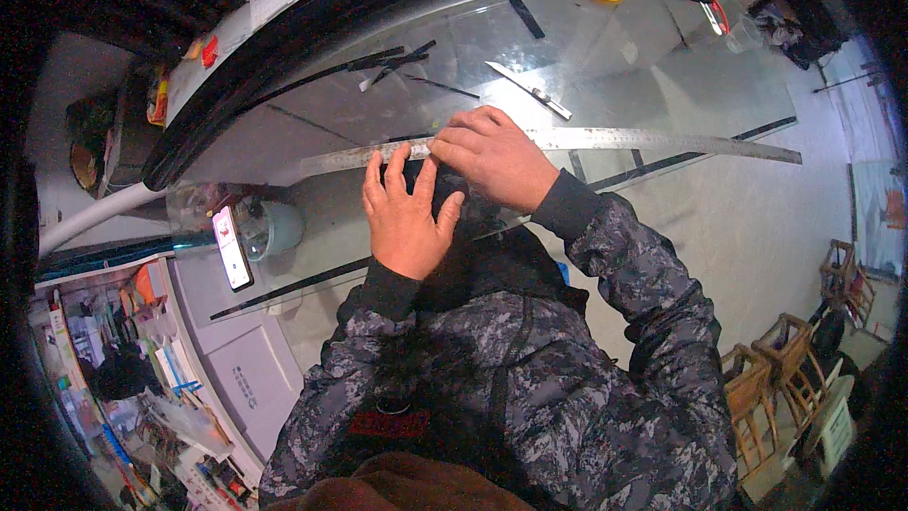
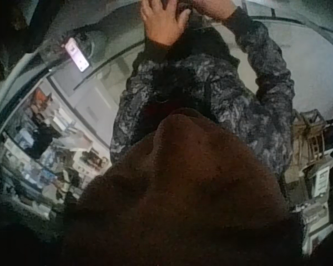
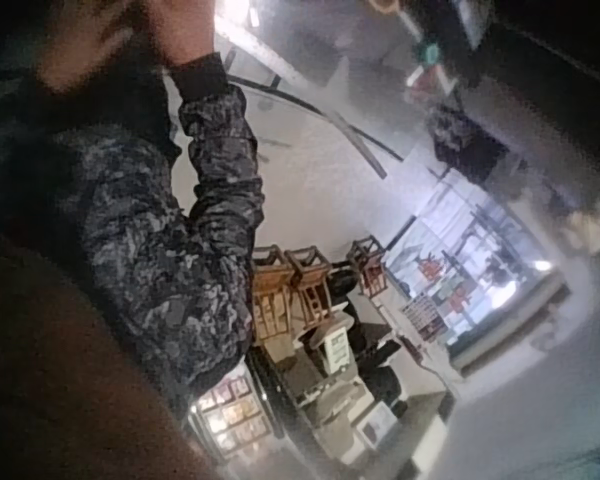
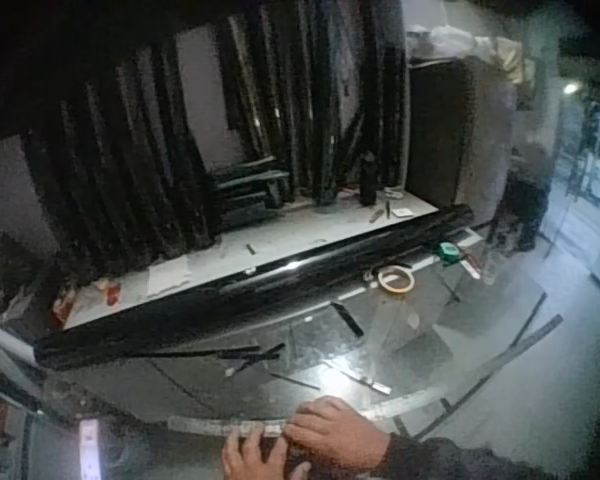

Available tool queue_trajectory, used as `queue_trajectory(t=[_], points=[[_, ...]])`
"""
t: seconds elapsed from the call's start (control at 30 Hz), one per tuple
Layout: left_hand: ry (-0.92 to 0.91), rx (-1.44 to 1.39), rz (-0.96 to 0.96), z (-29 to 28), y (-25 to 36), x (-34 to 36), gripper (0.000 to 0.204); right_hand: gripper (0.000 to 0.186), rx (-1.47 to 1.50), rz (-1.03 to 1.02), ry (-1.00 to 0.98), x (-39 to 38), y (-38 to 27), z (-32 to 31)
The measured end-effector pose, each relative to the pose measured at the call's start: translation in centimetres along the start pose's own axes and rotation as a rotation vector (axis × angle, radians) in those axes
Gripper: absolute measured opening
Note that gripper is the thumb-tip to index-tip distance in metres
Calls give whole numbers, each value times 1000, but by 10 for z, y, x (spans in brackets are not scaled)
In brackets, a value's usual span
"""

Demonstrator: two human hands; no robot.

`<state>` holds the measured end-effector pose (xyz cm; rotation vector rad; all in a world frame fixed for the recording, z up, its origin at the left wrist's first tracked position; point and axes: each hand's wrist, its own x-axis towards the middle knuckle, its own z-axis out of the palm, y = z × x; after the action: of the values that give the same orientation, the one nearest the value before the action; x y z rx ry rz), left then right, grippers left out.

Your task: The person uses a metal ruler and a utility knife to score and cut a black sheet on a glass table. They repeatedly align the ruler, score along its edge, and peel away narrow strips of the material. A smartphone is briefly handled and placed back on the table.

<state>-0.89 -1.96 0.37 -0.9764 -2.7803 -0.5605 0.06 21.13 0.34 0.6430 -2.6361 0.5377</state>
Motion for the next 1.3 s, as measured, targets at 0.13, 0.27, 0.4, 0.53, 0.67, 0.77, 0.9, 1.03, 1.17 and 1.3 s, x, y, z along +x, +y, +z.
queue_trajectory(t=[0.13,0.27,0.4,0.53,0.67,0.77,0.9,1.03,1.17,1.3], points=[[-9,-5,-8,-1,1,-1,65,53,-58,12,-24,-3,2,-1],[-8,-6,-4,-2,1,-1,66,53,-104,18,-27,-7,3,0],[-14,-10,7,-4,2,-5,66,54,-165,49,-23,-8,3,4],[-8,-19,14,-6,2,-9,67,52,-214,100,-22,-7,5,9],[0,-15,20,-6,2,-9,67,52,-245,159,43,-5,4,13],[-1,-9,20,-6,2,-9,66,49,-237,180,102,-7,4,13],[-7,-4,11,-6,3,-9,65,40,-101,34,93,-9,6,9],[0,-5,15,-5,2,-6,66,44,-73,59,69,-3,6,9],[-2,15,15,-1,2,1,67,40,-88,104,76,4,8,10],[23,7,35,2,0,7,66,39,-74,133,190,7,14,13]])
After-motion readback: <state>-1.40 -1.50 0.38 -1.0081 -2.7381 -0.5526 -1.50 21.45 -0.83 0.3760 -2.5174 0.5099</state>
